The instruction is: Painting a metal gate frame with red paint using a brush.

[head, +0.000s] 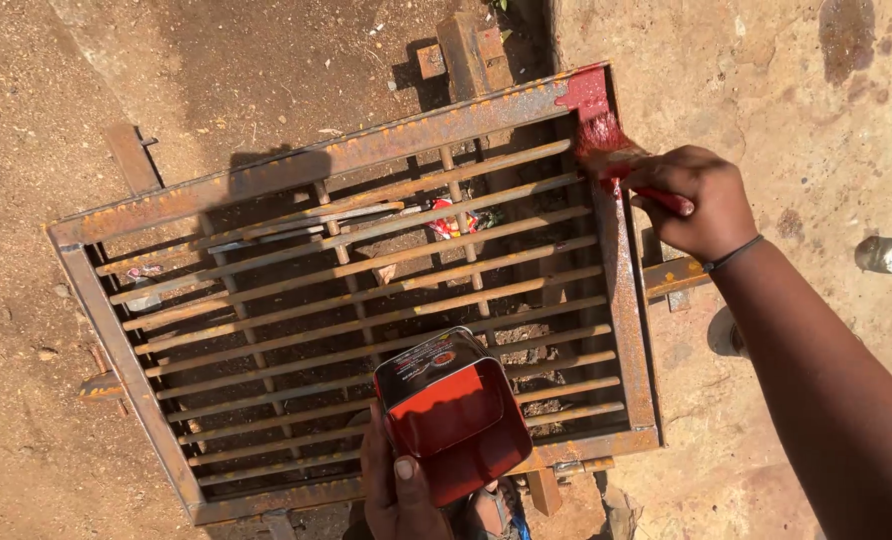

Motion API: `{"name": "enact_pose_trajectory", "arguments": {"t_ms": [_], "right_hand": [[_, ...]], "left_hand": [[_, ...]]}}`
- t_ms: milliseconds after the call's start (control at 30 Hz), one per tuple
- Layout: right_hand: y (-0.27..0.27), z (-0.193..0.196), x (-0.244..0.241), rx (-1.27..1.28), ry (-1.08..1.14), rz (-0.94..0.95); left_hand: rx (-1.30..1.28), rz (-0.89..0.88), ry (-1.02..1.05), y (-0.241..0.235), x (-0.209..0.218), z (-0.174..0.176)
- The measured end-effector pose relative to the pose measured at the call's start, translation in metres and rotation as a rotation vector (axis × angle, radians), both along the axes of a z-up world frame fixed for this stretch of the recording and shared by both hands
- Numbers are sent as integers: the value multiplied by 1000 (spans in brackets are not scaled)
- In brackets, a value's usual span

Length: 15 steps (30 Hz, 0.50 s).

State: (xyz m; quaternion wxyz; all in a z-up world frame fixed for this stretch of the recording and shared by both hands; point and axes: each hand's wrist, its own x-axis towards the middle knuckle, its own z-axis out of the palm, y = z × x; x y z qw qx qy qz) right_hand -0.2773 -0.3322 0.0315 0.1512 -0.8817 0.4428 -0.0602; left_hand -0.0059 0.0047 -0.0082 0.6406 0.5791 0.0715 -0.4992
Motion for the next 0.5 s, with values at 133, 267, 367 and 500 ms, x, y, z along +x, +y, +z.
{"name": "enact_pose_trajectory", "arguments": {"t_ms": [133, 267, 367, 500], "right_hand": [[81, 6, -28, 88, 42, -88], [145, 25, -38, 114, 37, -101], [164, 44, -40, 155, 60, -162], [127, 72, -18, 63, -37, -188]], "left_hand": [[-9, 4, 105, -9, 9, 15], [19, -35, 67, -7, 8, 19], [-45, -85, 95, -13, 13, 31], [-51, -130, 34, -8, 9, 28]]}}
